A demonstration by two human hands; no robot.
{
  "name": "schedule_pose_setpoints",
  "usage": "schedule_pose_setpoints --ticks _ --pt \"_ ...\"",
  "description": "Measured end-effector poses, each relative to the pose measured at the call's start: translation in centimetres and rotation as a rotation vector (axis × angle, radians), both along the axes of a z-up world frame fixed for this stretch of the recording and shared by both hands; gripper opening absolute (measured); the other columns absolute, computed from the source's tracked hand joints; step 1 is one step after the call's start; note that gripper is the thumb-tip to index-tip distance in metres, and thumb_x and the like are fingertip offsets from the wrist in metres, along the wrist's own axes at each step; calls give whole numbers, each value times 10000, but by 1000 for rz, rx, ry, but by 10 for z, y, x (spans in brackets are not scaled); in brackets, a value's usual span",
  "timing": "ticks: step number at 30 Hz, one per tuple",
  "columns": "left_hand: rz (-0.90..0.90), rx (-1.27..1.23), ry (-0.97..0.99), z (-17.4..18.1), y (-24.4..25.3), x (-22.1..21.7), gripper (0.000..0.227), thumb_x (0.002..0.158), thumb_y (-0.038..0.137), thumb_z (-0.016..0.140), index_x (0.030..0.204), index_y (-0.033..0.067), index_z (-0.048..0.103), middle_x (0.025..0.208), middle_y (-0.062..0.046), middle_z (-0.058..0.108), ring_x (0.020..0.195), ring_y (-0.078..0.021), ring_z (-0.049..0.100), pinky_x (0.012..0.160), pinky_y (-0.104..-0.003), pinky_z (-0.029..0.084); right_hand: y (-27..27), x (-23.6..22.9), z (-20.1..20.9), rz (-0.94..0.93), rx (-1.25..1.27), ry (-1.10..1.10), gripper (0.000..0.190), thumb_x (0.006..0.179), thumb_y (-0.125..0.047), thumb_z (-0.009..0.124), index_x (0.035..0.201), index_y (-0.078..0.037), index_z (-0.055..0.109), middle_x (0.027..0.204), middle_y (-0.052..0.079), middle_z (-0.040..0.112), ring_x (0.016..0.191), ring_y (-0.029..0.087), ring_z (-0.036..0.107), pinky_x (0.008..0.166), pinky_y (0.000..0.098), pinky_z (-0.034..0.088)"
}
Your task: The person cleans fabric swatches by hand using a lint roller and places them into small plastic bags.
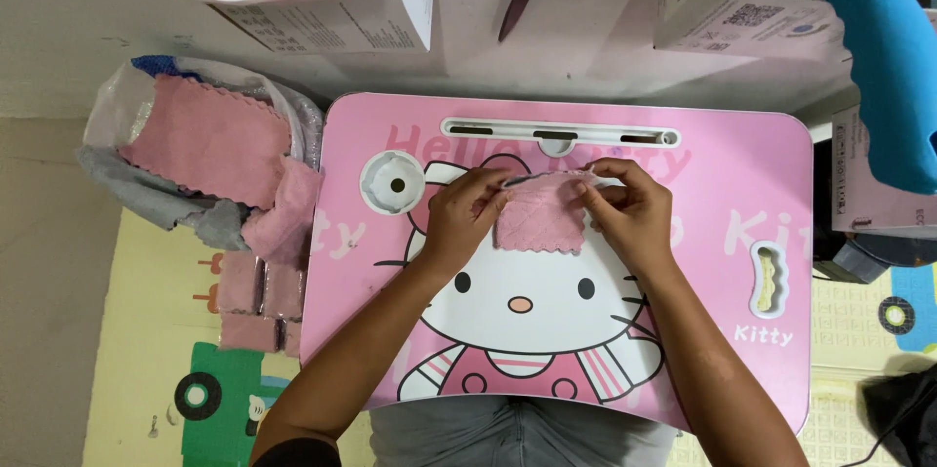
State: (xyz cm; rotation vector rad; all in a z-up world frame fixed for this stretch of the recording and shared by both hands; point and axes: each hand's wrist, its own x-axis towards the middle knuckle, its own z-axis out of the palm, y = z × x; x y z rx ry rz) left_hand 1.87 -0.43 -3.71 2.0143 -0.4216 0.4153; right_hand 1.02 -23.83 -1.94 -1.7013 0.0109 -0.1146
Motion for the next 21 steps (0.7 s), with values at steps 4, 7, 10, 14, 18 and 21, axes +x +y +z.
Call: schedule_pose_setpoints --ticks 4,7,10,14,18,21 --pt "-48 -8 -18 -8 2 2 246 919 79 763 1148 167 761 1026 -17 766 898 -194 762 813 -304 619 4 2 8 7 35 -8 263 899 74 738 1152 11 708 1018 182 718 642 196 696 485 275 577" --pt "-53 -18 -60 -5 0 4 241 910 82 763 1141 151 770 1010 -23 765 886 -214 760 765 -311 623 -2 5 0 46 11 -30 185 894 77 743 1068 14 738 1055 166 722 749 232 750 528 279 599" --pt "-63 10 -71 0 2 4 204 938 88 733 1131 140 774 1006 -38 767 877 -219 760 762 -309 622 -2 6 5 79 9 -31 164 885 74 745 1040 23 733 1055 169 712 831 270 766 559 290 617" --pt "-28 79 -110 11 1 2 165 942 97 739 1104 110 765 945 -80 745 832 -273 749 717 -366 632 -8 8 6 118 -17 -31 151 892 77 728 1033 25 720 1090 184 707 875 299 766 561 304 618" --pt "-45 168 -116 0 5 3 180 950 122 718 1115 180 761 1023 4 747 885 -206 746 754 -324 625 -17 11 1 175 -146 -118 184 841 78 749 1000 -15 739 1109 162 720 900 294 763 552 290 592" --pt "-77 167 -91 -8 9 5 205 922 100 738 1103 195 757 1072 23 743 927 -193 742 765 -309 619 -18 12 4 203 -221 -151 185 811 71 765 968 -25 744 1109 167 735 850 301 759 536 318 592"
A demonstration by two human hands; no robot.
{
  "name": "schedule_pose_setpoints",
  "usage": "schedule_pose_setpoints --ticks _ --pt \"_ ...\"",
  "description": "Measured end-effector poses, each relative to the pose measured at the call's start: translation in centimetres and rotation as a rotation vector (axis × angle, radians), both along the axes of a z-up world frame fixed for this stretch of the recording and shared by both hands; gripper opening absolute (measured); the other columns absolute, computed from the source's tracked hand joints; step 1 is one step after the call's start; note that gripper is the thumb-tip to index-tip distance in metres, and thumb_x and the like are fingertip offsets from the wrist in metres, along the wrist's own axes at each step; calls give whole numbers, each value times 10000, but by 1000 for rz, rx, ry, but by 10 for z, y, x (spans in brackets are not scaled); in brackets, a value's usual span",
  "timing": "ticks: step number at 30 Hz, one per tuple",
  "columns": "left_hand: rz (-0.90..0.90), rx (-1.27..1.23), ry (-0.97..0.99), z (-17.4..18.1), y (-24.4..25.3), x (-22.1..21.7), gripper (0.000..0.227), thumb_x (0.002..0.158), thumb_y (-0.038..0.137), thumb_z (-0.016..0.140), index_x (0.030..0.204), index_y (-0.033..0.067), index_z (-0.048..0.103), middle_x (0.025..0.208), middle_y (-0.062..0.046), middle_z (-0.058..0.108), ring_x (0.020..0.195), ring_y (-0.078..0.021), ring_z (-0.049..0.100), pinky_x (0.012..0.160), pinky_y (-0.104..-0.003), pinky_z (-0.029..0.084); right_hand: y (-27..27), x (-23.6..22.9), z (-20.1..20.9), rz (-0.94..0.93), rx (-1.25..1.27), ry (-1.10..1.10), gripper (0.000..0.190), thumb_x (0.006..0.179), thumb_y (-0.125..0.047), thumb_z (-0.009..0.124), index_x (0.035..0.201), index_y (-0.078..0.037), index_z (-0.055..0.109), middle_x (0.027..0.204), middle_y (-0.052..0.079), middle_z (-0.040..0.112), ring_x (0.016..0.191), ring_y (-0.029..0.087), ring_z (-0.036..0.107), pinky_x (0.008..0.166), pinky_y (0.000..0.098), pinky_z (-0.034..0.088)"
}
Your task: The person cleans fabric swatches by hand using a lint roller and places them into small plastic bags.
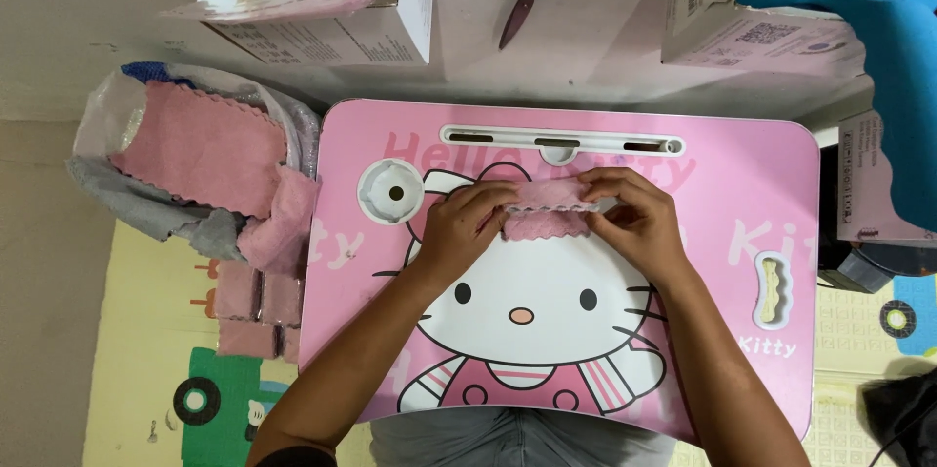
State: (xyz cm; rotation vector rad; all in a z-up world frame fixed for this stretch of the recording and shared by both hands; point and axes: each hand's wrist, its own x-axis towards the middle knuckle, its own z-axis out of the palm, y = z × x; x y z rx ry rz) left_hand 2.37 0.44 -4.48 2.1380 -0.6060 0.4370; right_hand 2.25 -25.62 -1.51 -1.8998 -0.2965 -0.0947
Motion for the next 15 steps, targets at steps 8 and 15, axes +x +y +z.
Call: schedule_pose_setpoints --ticks 8,15 --pt "-84 32 -18 15 1 -3 176 900 89 757 1044 190 763 1133 29 744 992 -167 744 810 -285 624 0 -2 13 32 -145 -92 155 776 31 765 896 -61 734 1147 155 732 873 343 749 555 361 584" --pt "-120 93 -141 11 1 3 143 863 124 770 975 211 760 1087 27 725 980 -161 726 838 -296 589 1 -4 20 76 -186 -158 119 739 52 757 812 -34 719 1205 225 680 1064 461 704 802 482 598"
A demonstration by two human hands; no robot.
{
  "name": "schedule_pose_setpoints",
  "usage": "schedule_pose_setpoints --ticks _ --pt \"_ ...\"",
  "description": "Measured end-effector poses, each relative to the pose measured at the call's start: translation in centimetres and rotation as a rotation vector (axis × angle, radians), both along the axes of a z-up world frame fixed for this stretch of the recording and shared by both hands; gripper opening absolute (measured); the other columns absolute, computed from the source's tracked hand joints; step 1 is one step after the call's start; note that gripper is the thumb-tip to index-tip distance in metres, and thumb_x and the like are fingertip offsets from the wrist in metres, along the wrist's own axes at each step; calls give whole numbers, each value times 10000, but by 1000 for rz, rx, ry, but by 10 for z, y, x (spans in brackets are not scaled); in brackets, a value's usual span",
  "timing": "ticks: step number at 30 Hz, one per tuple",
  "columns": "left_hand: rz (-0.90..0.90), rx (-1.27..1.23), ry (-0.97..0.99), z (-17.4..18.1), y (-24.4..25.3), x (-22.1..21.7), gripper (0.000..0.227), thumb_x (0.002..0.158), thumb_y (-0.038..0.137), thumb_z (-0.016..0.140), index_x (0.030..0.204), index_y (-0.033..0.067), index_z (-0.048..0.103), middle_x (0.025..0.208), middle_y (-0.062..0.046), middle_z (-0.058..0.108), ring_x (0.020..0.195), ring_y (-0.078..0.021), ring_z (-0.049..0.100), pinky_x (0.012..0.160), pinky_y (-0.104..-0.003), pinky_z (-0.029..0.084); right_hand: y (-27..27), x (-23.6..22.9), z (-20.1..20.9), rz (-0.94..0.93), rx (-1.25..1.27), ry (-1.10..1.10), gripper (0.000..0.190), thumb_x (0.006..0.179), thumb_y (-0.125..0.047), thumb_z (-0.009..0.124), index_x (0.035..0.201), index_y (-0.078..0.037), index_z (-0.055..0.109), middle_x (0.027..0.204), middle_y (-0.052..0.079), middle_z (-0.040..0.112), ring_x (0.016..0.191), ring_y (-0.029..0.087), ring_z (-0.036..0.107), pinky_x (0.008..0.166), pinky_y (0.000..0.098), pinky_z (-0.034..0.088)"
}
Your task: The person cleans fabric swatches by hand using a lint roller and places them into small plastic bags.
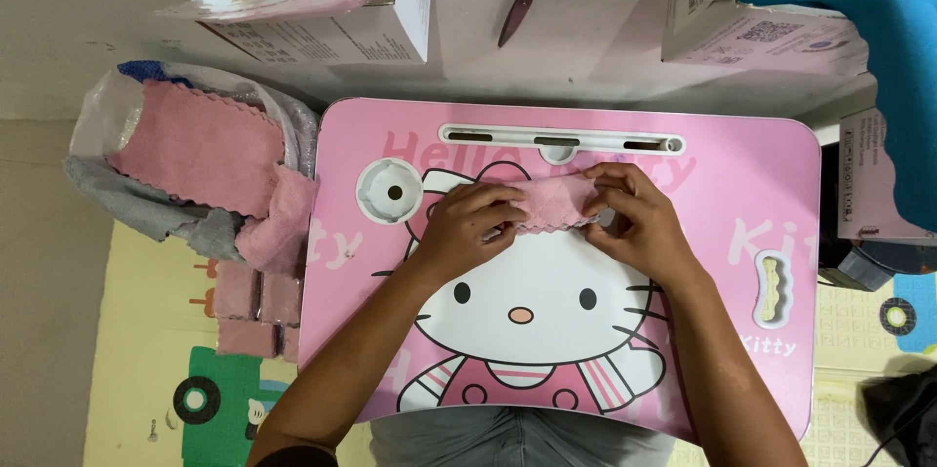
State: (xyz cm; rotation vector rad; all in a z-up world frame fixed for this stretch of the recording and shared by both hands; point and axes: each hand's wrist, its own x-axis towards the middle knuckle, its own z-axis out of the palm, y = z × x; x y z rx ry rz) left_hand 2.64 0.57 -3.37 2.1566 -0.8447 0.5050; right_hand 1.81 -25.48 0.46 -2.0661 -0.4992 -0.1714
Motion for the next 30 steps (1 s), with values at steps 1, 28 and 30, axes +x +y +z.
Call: schedule_pose_setpoints --ticks 1,28,30 --pt "2 23 -25 2 -1 0 134 852 130 769 957 213 755 1085 27 719 991 -164 721 840 -308 583 0 -1 0 7 -12 4 118 737 57 751 804 -34 716 1211 226 670 1085 466 700 801 496 596" --pt "15 168 -134 0 0 1 48 822 239 736 851 210 711 869 40 605 832 -152 619 799 -352 493 -2 -8 -11 -33 -320 -407 63 773 -155 797 751 -99 779 892 39 715 712 194 607 583 304 509" --pt "53 190 -162 -3 1 1 47 831 231 733 867 207 717 897 38 622 855 -156 625 806 -354 481 4 -9 -5 -32 -345 -448 70 782 -163 795 741 -111 775 867 25 719 706 186 604 578 295 505"
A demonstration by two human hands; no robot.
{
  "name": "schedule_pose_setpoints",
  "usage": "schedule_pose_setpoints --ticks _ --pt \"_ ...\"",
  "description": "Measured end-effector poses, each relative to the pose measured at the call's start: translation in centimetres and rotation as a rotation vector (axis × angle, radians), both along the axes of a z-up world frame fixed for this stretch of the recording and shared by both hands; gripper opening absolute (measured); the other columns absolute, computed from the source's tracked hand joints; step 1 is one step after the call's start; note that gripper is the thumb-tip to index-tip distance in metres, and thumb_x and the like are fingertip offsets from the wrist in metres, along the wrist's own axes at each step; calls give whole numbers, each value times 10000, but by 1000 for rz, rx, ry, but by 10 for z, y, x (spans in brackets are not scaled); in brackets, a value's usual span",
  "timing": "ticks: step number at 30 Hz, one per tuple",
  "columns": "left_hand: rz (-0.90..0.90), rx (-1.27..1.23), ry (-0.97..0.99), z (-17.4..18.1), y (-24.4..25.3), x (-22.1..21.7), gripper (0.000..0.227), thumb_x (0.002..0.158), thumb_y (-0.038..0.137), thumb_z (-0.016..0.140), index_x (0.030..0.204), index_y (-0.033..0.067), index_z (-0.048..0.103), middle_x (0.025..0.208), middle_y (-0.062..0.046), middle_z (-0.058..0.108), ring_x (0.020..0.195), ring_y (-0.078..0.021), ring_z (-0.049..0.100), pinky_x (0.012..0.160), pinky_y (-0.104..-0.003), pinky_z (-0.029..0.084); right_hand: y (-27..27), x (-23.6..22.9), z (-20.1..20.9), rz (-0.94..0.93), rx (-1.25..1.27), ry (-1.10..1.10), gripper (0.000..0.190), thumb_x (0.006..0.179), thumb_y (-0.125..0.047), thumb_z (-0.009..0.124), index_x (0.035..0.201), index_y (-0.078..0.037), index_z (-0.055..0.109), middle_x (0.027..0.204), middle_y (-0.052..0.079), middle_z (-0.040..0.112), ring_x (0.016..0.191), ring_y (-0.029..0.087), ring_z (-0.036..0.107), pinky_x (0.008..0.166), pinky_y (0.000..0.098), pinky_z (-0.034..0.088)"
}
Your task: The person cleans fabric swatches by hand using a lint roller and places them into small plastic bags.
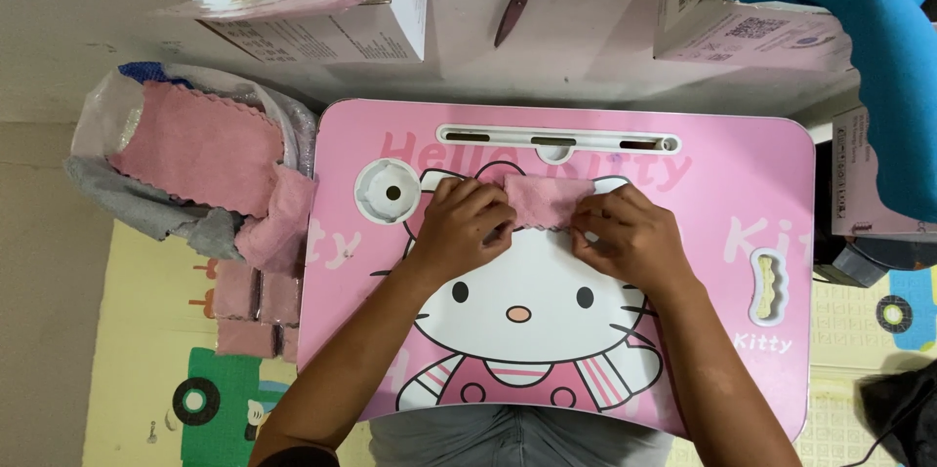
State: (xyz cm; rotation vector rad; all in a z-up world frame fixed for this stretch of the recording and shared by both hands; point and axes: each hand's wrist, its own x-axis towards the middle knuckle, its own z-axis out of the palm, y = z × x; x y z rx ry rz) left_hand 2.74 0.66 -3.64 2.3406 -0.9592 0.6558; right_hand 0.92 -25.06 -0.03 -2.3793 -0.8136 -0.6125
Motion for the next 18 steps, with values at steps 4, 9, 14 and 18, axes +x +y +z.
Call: schedule_pose_setpoints --ticks 4,9,14,18 --pt "107 49 -65 -8 2 1 66 865 219 738 931 217 742 974 38 669 931 -152 646 838 -376 473 10 -4 7 43 -55 -74 91 783 -166 789 708 -120 765 795 15 718 702 192 608 555 279 493" --pt "156 75 -61 -2 4 1 133 900 186 743 1030 199 767 1030 12 710 973 -167 665 868 -397 479 21 -15 18 111 -120 -32 97 818 -176 743 748 -136 796 799 8 744 704 176 621 531 269 483" --pt "130 79 -54 2 5 0 187 926 132 755 1110 158 772 1049 -28 728 996 -168 670 912 -417 456 29 -30 19 145 -207 63 106 825 -240 724 881 -200 804 914 -41 775 777 168 663 543 268 508" --pt "113 88 -37 0 4 -3 177 930 108 737 1100 146 772 1062 -15 735 1016 -163 668 923 -405 439 42 -41 51 210 -265 307 198 860 -301 709 944 -149 806 959 20 798 779 241 699 545 350 556"
